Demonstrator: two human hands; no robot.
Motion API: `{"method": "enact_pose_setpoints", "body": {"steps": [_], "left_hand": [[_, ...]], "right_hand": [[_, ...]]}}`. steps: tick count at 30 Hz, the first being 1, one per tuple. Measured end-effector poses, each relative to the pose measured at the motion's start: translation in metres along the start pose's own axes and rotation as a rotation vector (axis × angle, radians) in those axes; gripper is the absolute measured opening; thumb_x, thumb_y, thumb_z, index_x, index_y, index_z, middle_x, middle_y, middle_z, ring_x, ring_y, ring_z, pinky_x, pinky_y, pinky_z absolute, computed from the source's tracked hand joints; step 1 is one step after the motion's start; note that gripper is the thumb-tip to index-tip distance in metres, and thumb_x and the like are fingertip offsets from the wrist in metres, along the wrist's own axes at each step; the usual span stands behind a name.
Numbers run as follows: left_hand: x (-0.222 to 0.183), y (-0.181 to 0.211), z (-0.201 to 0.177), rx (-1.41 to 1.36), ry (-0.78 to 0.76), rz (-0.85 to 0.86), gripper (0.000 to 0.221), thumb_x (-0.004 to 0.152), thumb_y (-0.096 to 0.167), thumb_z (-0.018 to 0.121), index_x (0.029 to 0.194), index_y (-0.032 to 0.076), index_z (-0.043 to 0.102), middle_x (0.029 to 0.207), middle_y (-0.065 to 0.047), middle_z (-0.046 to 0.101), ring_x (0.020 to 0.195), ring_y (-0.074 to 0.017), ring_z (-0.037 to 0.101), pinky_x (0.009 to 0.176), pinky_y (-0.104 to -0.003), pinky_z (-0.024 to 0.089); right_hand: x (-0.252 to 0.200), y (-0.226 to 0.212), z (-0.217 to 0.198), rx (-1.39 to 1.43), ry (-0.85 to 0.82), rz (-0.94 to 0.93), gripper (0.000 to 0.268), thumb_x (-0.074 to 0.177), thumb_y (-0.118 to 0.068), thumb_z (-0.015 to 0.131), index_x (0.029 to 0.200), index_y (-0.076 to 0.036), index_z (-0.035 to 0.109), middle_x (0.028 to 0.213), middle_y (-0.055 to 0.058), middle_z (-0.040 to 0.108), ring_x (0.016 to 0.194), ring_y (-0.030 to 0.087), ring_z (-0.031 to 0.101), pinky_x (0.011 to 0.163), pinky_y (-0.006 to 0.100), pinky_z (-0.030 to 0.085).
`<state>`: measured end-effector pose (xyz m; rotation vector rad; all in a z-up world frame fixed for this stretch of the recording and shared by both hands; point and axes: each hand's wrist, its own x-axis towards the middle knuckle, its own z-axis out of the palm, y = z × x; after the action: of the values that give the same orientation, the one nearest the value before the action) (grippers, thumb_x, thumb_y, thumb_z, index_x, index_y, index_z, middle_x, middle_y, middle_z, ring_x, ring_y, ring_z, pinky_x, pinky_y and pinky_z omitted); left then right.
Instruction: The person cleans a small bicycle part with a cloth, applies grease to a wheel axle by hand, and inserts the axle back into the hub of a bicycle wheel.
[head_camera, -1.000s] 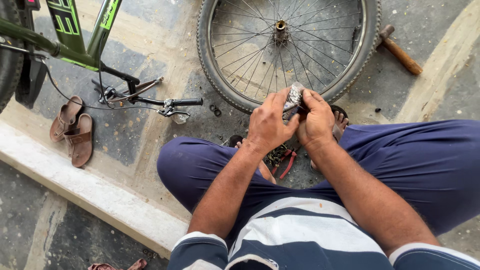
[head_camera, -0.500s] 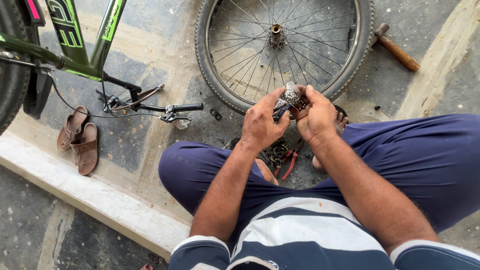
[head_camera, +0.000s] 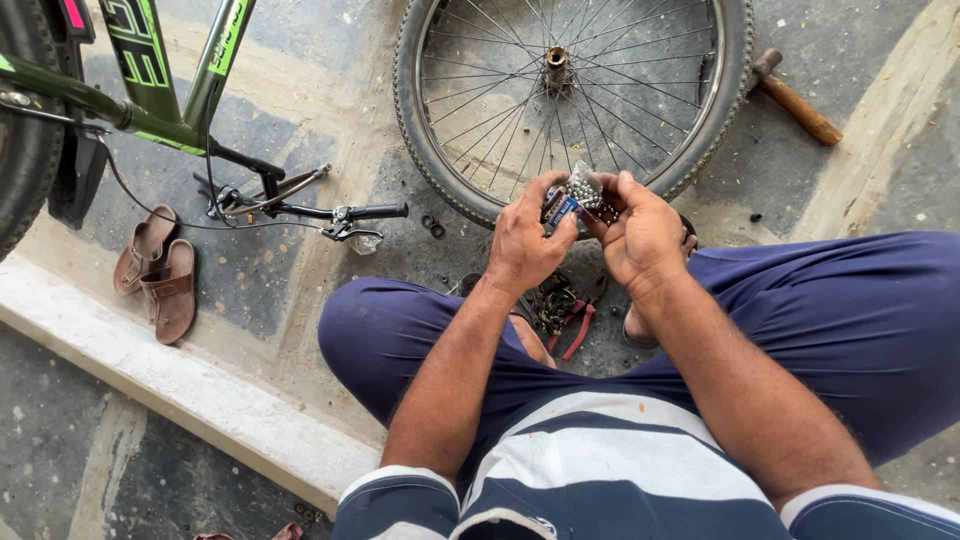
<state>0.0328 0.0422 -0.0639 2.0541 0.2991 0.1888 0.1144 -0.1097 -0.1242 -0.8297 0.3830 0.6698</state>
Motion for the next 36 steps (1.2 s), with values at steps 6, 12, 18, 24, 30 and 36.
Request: {"method": "enact_pose_setpoints", "body": {"steps": [6,12,18,24,30,36], "left_hand": [[-0.001,-0.006,0.005,0.141,0.058,0.192,0.052,0.09,0.013,0.067,0.14,0.009,0.052,0.116,-0.017,0.07,0.098,-0.0308,0.075,0.085,-0.041,0.062],[-0.002,-0.003,0.003,0.193,0.083,0.28,0.055,0.089,0.01,0.07,0.141,0.008,0.051,0.124,-0.017,0.068,0.103,-0.034,0.073,0.089,-0.042,0.061],[-0.002,-0.002,0.002,0.198,0.099,0.285,0.055,0.089,0.01,0.07,0.14,0.008,0.052,0.123,-0.017,0.068,0.104,-0.0351,0.073,0.089,-0.043,0.061],[-0.003,-0.002,0.001,0.196,0.12,0.323,0.055,0.087,0.009,0.07,0.14,0.008,0.052,0.124,-0.018,0.068,0.104,-0.0352,0.073,0.089,-0.043,0.061],[-0.002,-0.007,0.001,0.172,0.099,0.263,0.054,0.09,0.008,0.07,0.141,0.007,0.051,0.121,-0.017,0.069,0.103,-0.032,0.074,0.087,-0.041,0.062],[-0.002,-0.004,0.0,0.184,0.118,0.313,0.056,0.088,0.007,0.07,0.14,0.008,0.052,0.124,-0.017,0.068,0.105,-0.0337,0.074,0.087,-0.042,0.061]], "right_hand": [[-0.005,-0.003,0.002,-0.024,0.025,0.013,0.024,0.105,-0.018,0.051,0.109,0.0,0.068,0.106,0.01,0.072,0.098,0.02,0.071,0.086,0.037,0.062],[-0.006,-0.007,0.006,-0.08,0.005,-0.001,0.017,0.098,-0.002,0.057,0.111,0.0,0.068,0.105,0.01,0.072,0.096,0.02,0.071,0.086,0.036,0.063],[-0.008,-0.011,0.011,-0.042,0.018,0.02,0.02,0.09,0.003,0.057,0.107,0.002,0.069,0.101,0.01,0.072,0.09,0.02,0.073,0.083,0.036,0.065],[-0.01,-0.009,0.014,-0.117,0.009,-0.011,0.022,0.091,0.008,0.06,0.111,0.002,0.066,0.104,0.01,0.07,0.092,0.019,0.071,0.084,0.035,0.064],[-0.012,-0.015,0.017,-0.063,0.04,0.059,0.017,0.094,-0.002,0.06,0.109,0.002,0.065,0.102,0.013,0.072,0.09,0.02,0.073,0.082,0.034,0.065],[-0.006,-0.008,0.006,-0.177,0.002,0.011,0.014,0.092,-0.002,0.071,0.104,-0.001,0.063,0.102,0.009,0.07,0.09,0.016,0.072,0.08,0.028,0.064]]}}
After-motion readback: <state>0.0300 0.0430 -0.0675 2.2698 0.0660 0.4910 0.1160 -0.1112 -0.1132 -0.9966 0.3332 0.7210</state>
